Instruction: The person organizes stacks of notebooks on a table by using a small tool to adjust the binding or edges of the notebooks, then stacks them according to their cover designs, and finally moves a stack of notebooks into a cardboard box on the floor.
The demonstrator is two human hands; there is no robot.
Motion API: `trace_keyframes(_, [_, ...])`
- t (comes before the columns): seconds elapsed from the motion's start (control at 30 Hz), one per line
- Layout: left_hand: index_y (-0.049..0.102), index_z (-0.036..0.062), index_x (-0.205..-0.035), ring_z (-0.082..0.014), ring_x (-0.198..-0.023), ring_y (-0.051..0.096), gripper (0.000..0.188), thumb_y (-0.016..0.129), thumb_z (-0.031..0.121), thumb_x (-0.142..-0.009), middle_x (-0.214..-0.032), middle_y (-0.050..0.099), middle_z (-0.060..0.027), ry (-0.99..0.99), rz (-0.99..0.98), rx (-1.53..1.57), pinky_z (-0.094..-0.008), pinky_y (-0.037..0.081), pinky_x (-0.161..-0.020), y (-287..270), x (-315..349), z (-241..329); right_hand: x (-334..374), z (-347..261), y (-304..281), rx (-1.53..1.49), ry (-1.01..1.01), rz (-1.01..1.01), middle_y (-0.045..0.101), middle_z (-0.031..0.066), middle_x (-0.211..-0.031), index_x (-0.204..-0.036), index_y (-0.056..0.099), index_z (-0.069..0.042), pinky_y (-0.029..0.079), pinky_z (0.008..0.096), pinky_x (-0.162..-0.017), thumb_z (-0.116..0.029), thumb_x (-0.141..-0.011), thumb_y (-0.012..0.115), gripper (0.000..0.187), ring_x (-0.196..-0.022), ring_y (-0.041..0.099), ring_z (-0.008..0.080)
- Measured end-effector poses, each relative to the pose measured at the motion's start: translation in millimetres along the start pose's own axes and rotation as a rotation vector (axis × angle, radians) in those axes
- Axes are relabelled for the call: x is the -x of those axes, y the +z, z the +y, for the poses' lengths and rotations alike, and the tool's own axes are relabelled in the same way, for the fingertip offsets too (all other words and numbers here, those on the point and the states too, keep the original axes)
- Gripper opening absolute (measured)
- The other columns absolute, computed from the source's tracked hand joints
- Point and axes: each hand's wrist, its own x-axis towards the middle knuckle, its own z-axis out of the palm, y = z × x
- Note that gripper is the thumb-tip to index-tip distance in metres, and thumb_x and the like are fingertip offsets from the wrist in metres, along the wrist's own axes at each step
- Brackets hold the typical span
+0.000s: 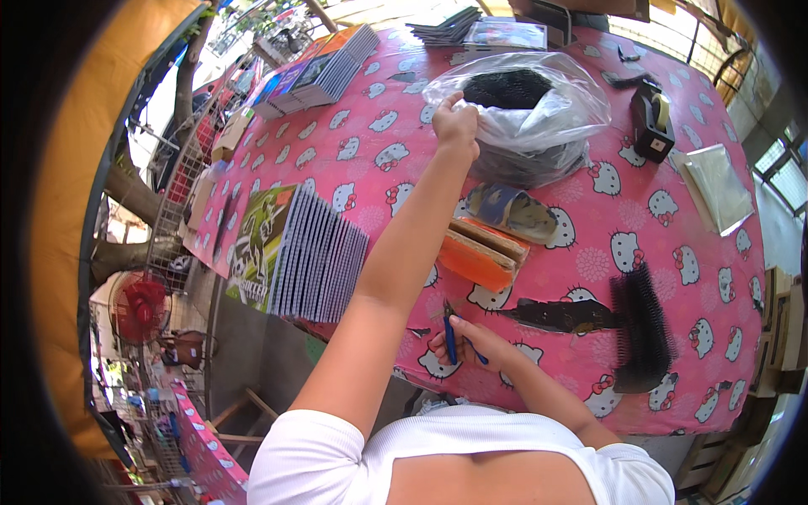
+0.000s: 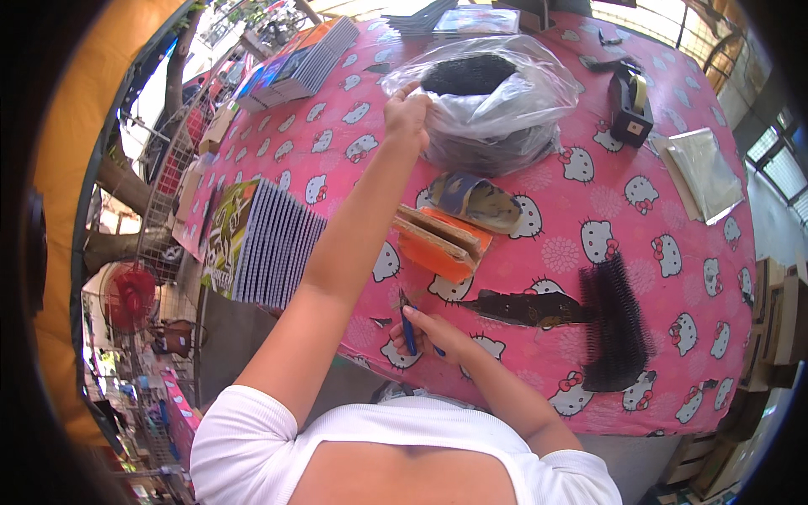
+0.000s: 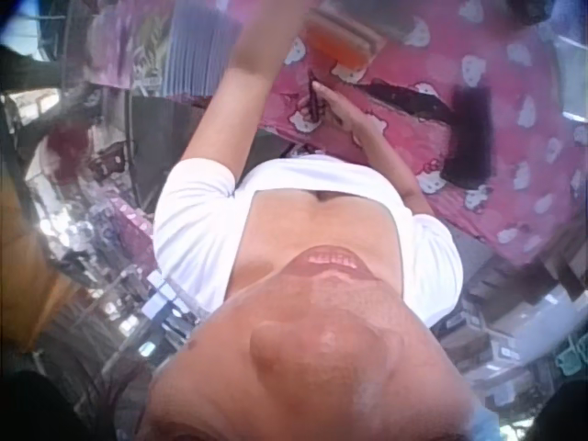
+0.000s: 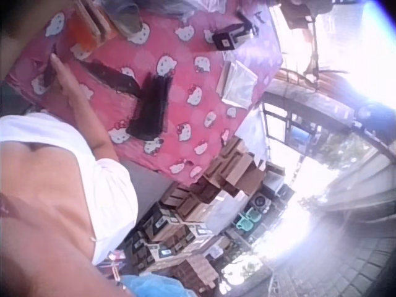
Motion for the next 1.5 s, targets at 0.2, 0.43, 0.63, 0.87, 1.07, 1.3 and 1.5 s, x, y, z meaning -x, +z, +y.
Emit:
trace_keyframes(0.2, [0.053, 0.0057, -0.124, -0.0191, -0.091, 0.061, 0.056, 0.072, 0.018, -0.073, -0.112, 0.059, -0.0168, 0.464, -0.245, -0.689, -0.0334, 0.051, -0.072, -72, 77, 86, -2, -3, -9, -0.031, -0.036, -0.001, 0.064, 0.0130, -0.088, -0.103, 0.059, 0.006, 0.050, 0.0356, -0.079, -0.059, -0.092, 0.030, 0.072, -0.080, 0.063, 0.0228])
trace_keyframes(0.43, [0.048, 0.0173, -0.131, -0.0312, -0.130, 0.035, 0.062, 0.061, 0.051, -0.081, -0.138, 0.041, -0.0165, 0.855, -0.145, -1.373, -0.0524, 0.024, -0.105, -264, 139, 177, 2, 2, 34, 0.379, -0.160, 0.170, 0.058, 0.0097, -0.080, -0.097, 0.054, 0.000, 0.047, 0.0312, -0.057, -0.053, -0.093, 0.036, 0.056, -0.059, 0.057, 0.0171])
trace_keyframes(0.63, [0.037, 0.0366, -0.138, -0.0297, -0.140, 0.013, 0.061, 0.047, 0.060, -0.082, -0.150, 0.024, -0.0017, 0.538, -0.265, -1.615, -0.0720, -0.006, -0.099, -309, 145, 147, -44, -46, 137, 1.292, -0.825, 0.074, 0.054, 0.0110, -0.085, -0.102, 0.051, -0.003, 0.045, 0.0331, -0.064, -0.020, -0.084, 0.062, 0.027, -0.073, 0.056, 0.0219])
trace_keyframes(0.87, [0.050, 0.0396, -0.128, -0.0242, -0.138, 0.021, 0.039, 0.051, 0.040, -0.088, -0.146, 0.032, 0.0056, 0.541, -0.274, -1.591, -0.0740, 0.001, -0.099, -318, 144, 141, -88, -67, 172, 1.613, -1.466, 0.107, 0.057, 0.0144, -0.096, -0.102, 0.060, -0.005, 0.046, 0.0399, -0.074, -0.021, -0.073, 0.072, 0.035, -0.086, 0.057, 0.0313])
trace_keyframes(1.07, [0.050, 0.0426, -0.126, -0.0268, -0.138, 0.020, 0.042, 0.055, 0.039, -0.085, -0.147, 0.031, 0.0049, 0.541, -0.305, -1.606, -0.0734, 0.003, -0.100, -320, 142, 142, -105, -80, 165, 1.360, -0.947, -0.058, 0.062, 0.0112, -0.087, -0.104, 0.058, 0.000, 0.048, 0.0317, -0.061, -0.028, -0.081, 0.068, 0.036, -0.070, 0.061, 0.0228])
trace_keyframes(1.3, [0.045, 0.0447, -0.129, -0.0337, -0.139, 0.015, 0.062, 0.062, 0.026, -0.073, -0.152, 0.015, 0.0070, 0.495, -0.329, -1.755, -0.0731, 0.006, -0.100, -310, 146, 144, -111, -92, 152, 0.880, -0.410, -0.203, 0.062, 0.0122, -0.093, -0.101, 0.060, 0.000, 0.052, 0.0329, -0.062, -0.031, -0.081, 0.069, 0.038, -0.070, 0.065, 0.0233])
trace_keyframes(1.5, [0.055, 0.0411, -0.122, -0.0335, -0.138, 0.018, 0.059, 0.059, 0.015, -0.068, -0.151, 0.021, 0.0059, 0.555, -0.317, -1.663, -0.0725, 0.007, -0.101, -312, 144, 140, -108, -77, 150, 1.675, -1.542, 0.124, 0.059, 0.0104, -0.096, -0.099, 0.062, -0.005, 0.049, 0.0353, -0.070, -0.024, -0.070, 0.077, 0.039, -0.081, 0.061, 0.0244])
